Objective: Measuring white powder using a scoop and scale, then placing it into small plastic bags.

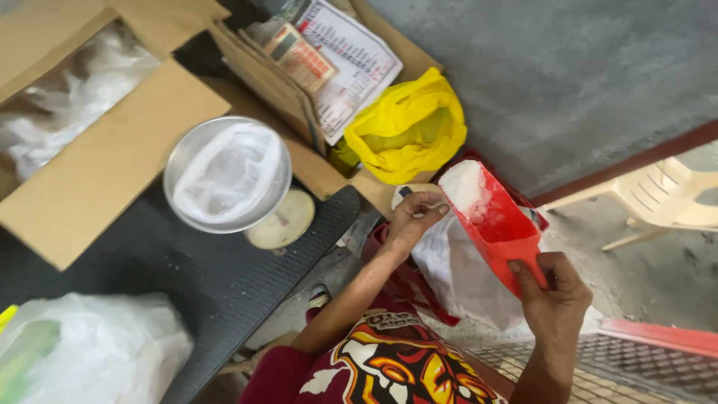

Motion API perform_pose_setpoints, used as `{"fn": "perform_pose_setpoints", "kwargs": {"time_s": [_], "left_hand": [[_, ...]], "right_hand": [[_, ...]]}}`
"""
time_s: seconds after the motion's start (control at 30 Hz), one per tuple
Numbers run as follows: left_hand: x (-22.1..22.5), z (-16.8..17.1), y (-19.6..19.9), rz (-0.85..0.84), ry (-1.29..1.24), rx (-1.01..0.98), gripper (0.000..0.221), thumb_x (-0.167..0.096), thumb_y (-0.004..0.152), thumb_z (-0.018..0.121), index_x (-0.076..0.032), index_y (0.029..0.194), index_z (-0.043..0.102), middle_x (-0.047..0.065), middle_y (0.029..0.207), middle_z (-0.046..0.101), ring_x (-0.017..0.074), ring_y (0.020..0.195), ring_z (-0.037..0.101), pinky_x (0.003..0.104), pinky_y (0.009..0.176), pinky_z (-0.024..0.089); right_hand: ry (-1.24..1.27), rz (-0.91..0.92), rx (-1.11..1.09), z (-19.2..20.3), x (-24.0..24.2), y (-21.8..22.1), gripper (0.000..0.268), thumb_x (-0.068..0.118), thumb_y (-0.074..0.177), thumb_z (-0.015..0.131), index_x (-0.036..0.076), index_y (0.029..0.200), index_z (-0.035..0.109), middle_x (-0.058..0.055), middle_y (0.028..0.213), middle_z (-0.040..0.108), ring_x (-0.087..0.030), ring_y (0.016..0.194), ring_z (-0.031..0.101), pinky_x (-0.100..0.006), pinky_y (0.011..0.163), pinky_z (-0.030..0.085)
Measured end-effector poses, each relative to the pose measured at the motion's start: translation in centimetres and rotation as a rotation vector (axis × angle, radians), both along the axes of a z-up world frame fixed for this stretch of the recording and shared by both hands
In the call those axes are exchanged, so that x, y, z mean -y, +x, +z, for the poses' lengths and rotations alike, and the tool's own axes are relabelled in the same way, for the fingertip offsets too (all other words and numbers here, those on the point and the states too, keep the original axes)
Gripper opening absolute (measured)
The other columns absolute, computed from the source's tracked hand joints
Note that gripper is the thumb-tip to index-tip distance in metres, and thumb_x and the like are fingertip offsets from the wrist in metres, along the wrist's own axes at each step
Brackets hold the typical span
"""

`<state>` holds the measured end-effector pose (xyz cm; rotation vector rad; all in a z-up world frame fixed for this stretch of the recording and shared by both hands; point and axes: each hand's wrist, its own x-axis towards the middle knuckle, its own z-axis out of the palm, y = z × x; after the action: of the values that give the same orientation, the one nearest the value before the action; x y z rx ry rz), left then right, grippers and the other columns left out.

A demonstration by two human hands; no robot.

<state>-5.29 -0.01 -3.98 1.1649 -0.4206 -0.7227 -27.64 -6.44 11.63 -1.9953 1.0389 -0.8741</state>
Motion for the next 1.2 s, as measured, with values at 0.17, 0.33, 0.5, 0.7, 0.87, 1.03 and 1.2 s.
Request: {"fn": "perform_pose_setpoints", "kwargs": {"time_s": [0.17,0.33,0.5,0.7,0.87,1.03,1.2], "left_hand": [[-2.4,-3.1,0.8,0.194,0.108,0.232,0.025,-0.022,0.097,0.082,0.002,0.098,0.075,0.01,0.088,0.072,0.0151,0.077,0.057,0.032,0.072,0.048],[-9.6,6.3,3.1,0.184,0.304,0.375,0.056,-0.015,0.078,0.075,-0.004,0.131,0.059,0.012,0.107,0.064,0.0222,0.079,0.066,0.037,0.074,0.055],[-17.4,9.1,6.5,-0.138,0.338,0.719,0.034,-0.024,0.095,0.071,-0.006,0.124,0.068,0.017,0.117,0.067,0.0332,0.11,0.064,0.041,0.098,0.05],[-27.5,16.1,12.7,0.377,0.288,0.165,0.033,-0.03,0.09,0.067,-0.013,0.118,0.073,0.007,0.11,0.072,0.0257,0.089,0.068,0.047,0.069,0.056],[-31.3,13.4,18.0,0.871,0.867,0.81,0.043,-0.027,0.086,0.079,-0.007,0.124,0.072,0.015,0.115,0.062,0.0326,0.103,0.059,0.048,0.086,0.05],[-31.8,12.2,19.8,0.904,0.999,0.992,0.052,-0.03,0.071,0.089,-0.004,0.114,0.075,0.015,0.117,0.061,0.0363,0.111,0.052,0.055,0.089,0.039],[-31.6,10.1,20.9,0.899,0.974,1.005,0.024,-0.022,0.07,0.086,-0.009,0.089,0.08,0.007,0.109,0.065,0.031,0.114,0.054,0.057,0.095,0.033]], "right_hand": [[-0.022,0.154,0.032,0.3,-1.0,4.8,0.021,0.003,0.088,0.082,0.001,0.093,0.062,0.002,0.079,0.058,-0.005,0.075,0.048,-0.023,0.066,0.043],[0.003,0.307,0.056,0.2,-2.0,10.0,0.021,0.003,0.088,0.082,0.001,0.093,0.061,0.001,0.077,0.059,-0.005,0.072,0.049,-0.024,0.065,0.043],[0.031,0.484,0.092,0.0,-3.2,15.8,0.019,0.006,0.087,0.082,0.002,0.092,0.064,0.0,0.081,0.064,-0.005,0.073,0.053,-0.025,0.065,0.046],[-0.123,0.608,-0.01,1.2,-4.7,23.2,0.023,0.012,0.084,0.085,0.001,0.093,0.067,-0.006,0.079,0.068,-0.01,0.069,0.058,-0.028,0.064,0.049],[-0.265,0.728,-0.07,2.0,-6.0,28.6,0.023,0.014,0.08,0.085,0.004,0.094,0.069,-0.009,0.08,0.069,-0.018,0.069,0.064,-0.034,0.066,0.052],[-0.579,0.836,-0.19,4.7,-8.7,32.7,0.025,0.019,0.077,0.086,0.009,0.093,0.071,-0.009,0.081,0.07,-0.027,0.077,0.067,-0.042,0.073,0.047],[-0.973,0.972,-0.257,6.9,-11.3,35.2,0.033,0.013,0.074,0.075,0.019,0.107,0.077,-0.003,0.081,0.07,-0.021,0.089,0.067,-0.043,0.087,0.039]]}}
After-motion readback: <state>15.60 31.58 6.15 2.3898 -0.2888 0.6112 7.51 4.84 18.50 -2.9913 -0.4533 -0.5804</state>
